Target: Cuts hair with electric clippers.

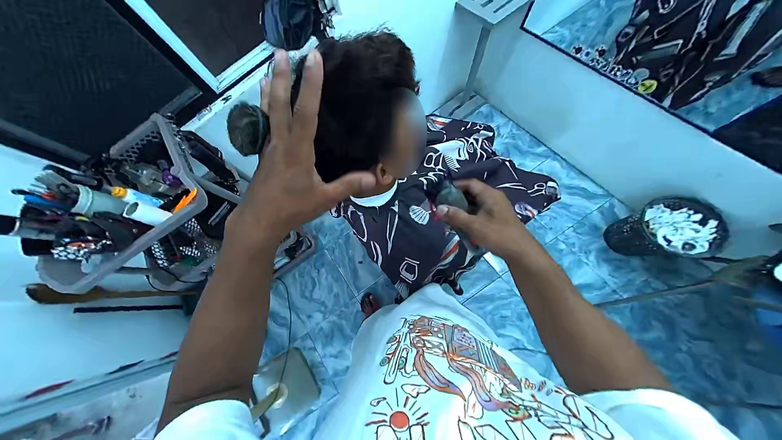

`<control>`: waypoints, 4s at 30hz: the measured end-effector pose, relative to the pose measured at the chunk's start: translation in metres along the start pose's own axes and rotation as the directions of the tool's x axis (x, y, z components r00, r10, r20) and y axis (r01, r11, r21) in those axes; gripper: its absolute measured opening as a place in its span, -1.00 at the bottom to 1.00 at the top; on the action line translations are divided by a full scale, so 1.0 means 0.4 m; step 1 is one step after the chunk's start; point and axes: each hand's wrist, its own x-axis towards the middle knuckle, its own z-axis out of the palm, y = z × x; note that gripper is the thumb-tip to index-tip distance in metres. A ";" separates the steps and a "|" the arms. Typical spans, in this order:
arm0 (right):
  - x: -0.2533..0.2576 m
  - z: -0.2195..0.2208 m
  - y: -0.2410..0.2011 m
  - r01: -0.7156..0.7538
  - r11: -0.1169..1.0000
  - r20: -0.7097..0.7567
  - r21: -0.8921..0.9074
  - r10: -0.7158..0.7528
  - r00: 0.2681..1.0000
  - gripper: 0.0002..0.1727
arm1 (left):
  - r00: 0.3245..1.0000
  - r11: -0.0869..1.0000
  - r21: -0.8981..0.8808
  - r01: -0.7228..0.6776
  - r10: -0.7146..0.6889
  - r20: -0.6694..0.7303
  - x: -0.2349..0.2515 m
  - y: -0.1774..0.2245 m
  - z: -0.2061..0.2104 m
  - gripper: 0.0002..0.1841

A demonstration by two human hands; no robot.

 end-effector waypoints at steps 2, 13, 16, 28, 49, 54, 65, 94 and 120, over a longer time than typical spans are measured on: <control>0.067 0.007 -0.049 0.113 0.981 0.019 -0.158 -0.111 0.994 -0.36 | 0.998 0.997 0.049 0.061 -0.062 0.030 0.054 -0.005 -0.005 0.23; 0.194 0.028 -0.190 0.008 0.828 0.007 -0.560 -0.004 1.000 -0.47 | 0.944 0.994 0.099 0.056 -0.085 0.320 0.174 -0.086 -0.006 0.03; 0.204 0.020 -0.201 0.051 0.851 0.035 -0.523 -0.039 0.999 -0.50 | 0.937 0.993 0.104 0.054 -0.086 0.337 0.203 -0.090 0.001 0.06; 0.200 0.019 -0.208 0.043 0.782 -0.020 -0.622 -0.071 0.997 -0.48 | 0.942 0.993 0.107 0.039 -0.072 0.327 0.233 -0.083 0.022 0.05; 0.196 0.020 -0.222 0.137 0.796 0.010 -0.590 -0.162 0.987 -0.48 | 0.966 0.987 0.123 0.102 -0.128 0.226 0.221 -0.065 0.052 -0.04; 0.191 0.023 -0.224 0.059 0.763 -0.032 -0.643 -0.104 0.994 -0.51 | 0.967 0.987 0.124 0.102 -0.128 0.222 0.219 -0.068 0.053 -0.08; 0.200 0.017 -0.218 0.118 0.802 0.007 -0.585 -0.141 0.990 -0.50 | 0.962 0.984 0.142 0.111 -0.142 0.234 0.218 -0.060 0.052 -0.10; 0.220 0.004 -0.214 0.169 0.883 0.055 -0.438 -0.162 0.985 -0.53 | 0.971 0.992 0.067 0.102 -0.114 0.208 0.213 -0.056 0.047 -0.18; 0.205 -0.004 -0.252 0.000 0.818 0.039 -0.575 0.027 0.999 -0.56 | 0.972 0.993 0.074 0.086 -0.100 0.212 0.210 -0.060 0.050 -0.21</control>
